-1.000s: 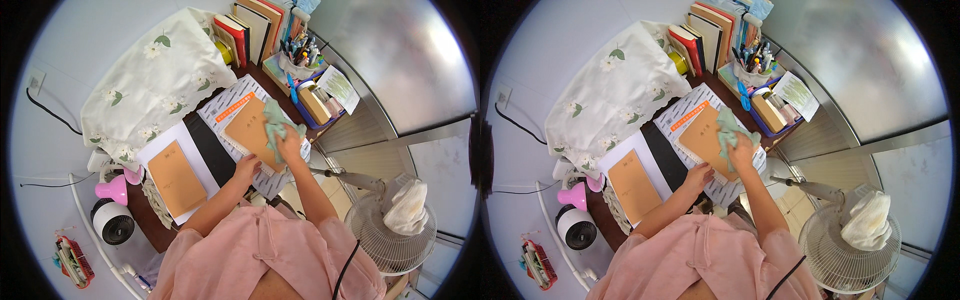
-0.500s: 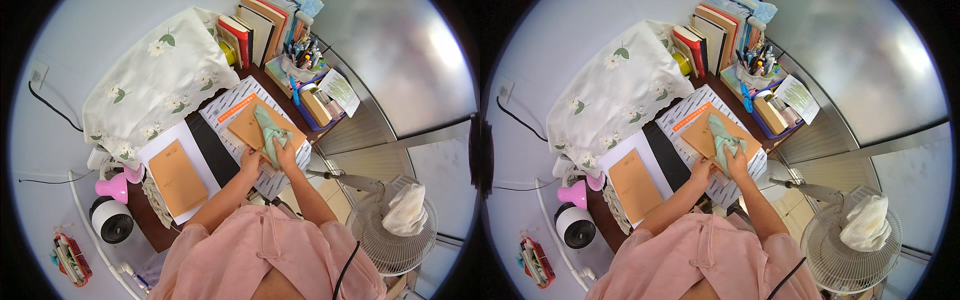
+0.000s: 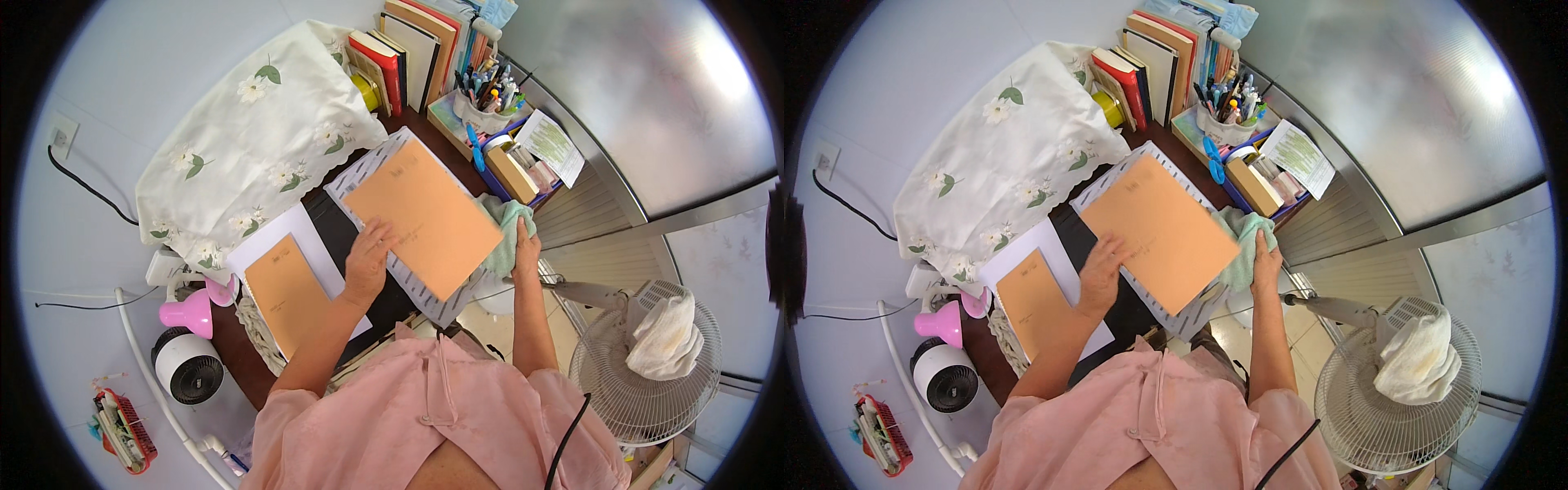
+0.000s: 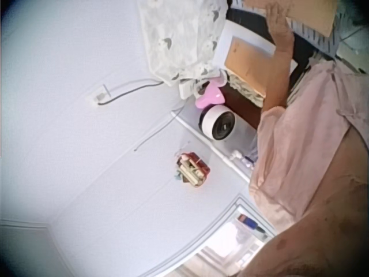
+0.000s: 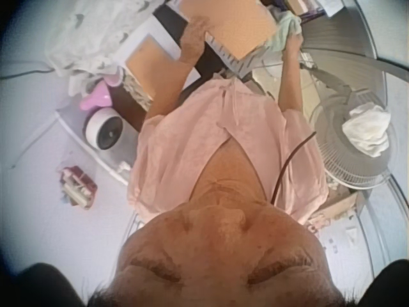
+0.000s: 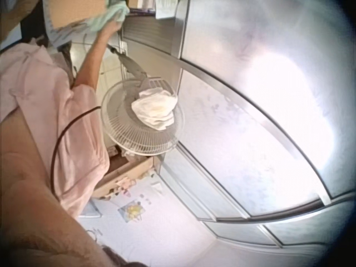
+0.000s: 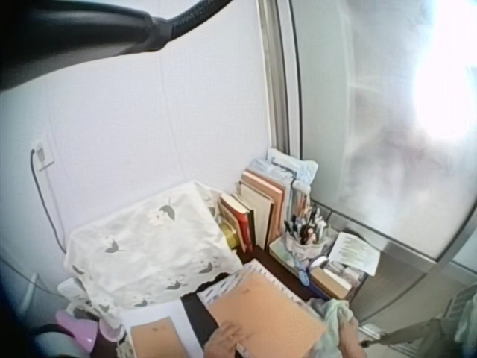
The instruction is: The person wipes the surface of a wooden desk with a cloth, then retrieves papers and notebooks from a drawer. They wipe each item individually with the cloth and place them back on the desk.
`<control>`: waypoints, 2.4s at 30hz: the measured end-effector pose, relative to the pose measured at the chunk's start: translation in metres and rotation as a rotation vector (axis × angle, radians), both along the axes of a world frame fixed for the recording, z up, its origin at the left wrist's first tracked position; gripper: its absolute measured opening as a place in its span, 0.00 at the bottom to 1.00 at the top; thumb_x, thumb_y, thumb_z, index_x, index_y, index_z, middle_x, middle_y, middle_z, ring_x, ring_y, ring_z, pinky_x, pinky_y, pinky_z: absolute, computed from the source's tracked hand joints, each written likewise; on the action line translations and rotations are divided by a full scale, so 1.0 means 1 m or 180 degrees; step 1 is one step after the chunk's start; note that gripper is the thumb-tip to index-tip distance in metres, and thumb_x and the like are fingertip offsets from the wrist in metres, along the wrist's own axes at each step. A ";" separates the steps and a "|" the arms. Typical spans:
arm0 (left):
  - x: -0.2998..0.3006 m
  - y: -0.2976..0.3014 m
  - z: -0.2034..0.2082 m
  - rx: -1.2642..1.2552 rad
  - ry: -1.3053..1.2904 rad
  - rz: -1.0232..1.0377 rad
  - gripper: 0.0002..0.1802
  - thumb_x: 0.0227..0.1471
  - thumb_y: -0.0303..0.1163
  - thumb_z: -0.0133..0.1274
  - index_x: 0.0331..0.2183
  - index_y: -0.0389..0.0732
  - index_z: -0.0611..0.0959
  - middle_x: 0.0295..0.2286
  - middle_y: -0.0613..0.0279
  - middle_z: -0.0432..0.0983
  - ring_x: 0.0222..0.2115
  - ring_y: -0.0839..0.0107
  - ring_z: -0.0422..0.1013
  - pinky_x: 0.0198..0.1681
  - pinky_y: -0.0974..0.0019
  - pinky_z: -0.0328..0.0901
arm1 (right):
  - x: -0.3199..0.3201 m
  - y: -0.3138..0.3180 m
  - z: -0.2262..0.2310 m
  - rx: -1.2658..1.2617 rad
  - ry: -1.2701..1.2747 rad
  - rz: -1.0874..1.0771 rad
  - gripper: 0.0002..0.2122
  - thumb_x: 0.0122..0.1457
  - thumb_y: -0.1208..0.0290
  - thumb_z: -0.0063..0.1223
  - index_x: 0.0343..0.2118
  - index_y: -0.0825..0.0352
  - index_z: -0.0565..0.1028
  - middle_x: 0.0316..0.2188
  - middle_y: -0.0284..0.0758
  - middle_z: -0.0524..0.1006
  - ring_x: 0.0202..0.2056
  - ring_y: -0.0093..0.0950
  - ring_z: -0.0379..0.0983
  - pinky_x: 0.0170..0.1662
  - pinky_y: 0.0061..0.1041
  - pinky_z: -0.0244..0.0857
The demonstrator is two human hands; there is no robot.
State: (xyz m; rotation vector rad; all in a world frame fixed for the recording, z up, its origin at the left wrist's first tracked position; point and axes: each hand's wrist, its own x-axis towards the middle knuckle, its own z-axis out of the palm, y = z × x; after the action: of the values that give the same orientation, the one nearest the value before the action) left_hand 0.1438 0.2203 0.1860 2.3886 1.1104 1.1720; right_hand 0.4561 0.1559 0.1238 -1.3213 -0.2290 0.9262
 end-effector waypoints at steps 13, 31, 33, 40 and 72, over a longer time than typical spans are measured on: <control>0.010 -0.092 -0.132 -0.3906 -0.1169 0.1589 0.17 0.51 0.30 0.55 0.41 0.32 0.74 0.32 0.56 0.76 0.28 0.69 0.73 0.33 0.67 0.69 | -0.111 -0.028 0.001 0.0329 -0.4247 0.2752 0.27 0.41 0.72 0.62 0.49 0.60 0.70 0.53 0.43 0.68 0.53 0.42 0.66 0.53 0.38 0.62; 0.029 -0.012 -0.112 -0.3624 -0.1953 0.1810 0.20 0.52 0.29 0.54 0.45 0.29 0.74 0.31 0.55 0.75 0.24 0.70 0.74 0.22 0.69 0.67 | -0.131 0.013 -0.035 -0.0041 -0.4811 0.2604 0.28 0.42 0.70 0.63 0.50 0.66 0.68 0.56 0.45 0.63 0.56 0.44 0.60 0.57 0.46 0.55; 0.028 0.004 -0.117 -0.3667 -0.1479 0.1895 0.21 0.51 0.32 0.56 0.45 0.30 0.74 0.33 0.53 0.76 0.27 0.67 0.75 0.27 0.67 0.69 | -0.124 0.000 -0.040 0.0010 -0.4656 0.2611 0.28 0.43 0.71 0.62 0.51 0.67 0.67 0.53 0.47 0.67 0.53 0.45 0.64 0.54 0.43 0.59; 0.045 0.029 -0.097 -0.3310 -0.0009 0.2229 0.28 0.44 0.39 0.61 0.44 0.34 0.74 0.39 0.49 0.73 0.40 0.53 0.72 0.43 0.58 0.66 | -0.088 0.079 0.012 -0.0118 -0.3713 0.1434 0.27 0.49 0.69 0.60 0.53 0.66 0.66 0.44 0.50 0.73 0.46 0.47 0.70 0.48 0.38 0.65; 0.026 0.010 -0.101 -0.3691 -0.2640 0.1455 0.16 0.48 0.24 0.58 0.41 0.32 0.74 0.30 0.61 0.75 0.29 0.75 0.71 0.30 0.71 0.67 | -0.095 0.029 -0.051 0.0030 -0.5059 0.2624 0.29 0.38 0.72 0.64 0.48 0.63 0.69 0.55 0.37 0.67 0.59 0.40 0.58 0.54 0.49 0.55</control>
State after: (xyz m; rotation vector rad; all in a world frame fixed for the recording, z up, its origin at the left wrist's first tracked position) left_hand 0.1703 0.2306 0.0850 0.7052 1.4316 1.0031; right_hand 0.3607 0.1852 0.0725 -1.7105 -2.0909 0.2666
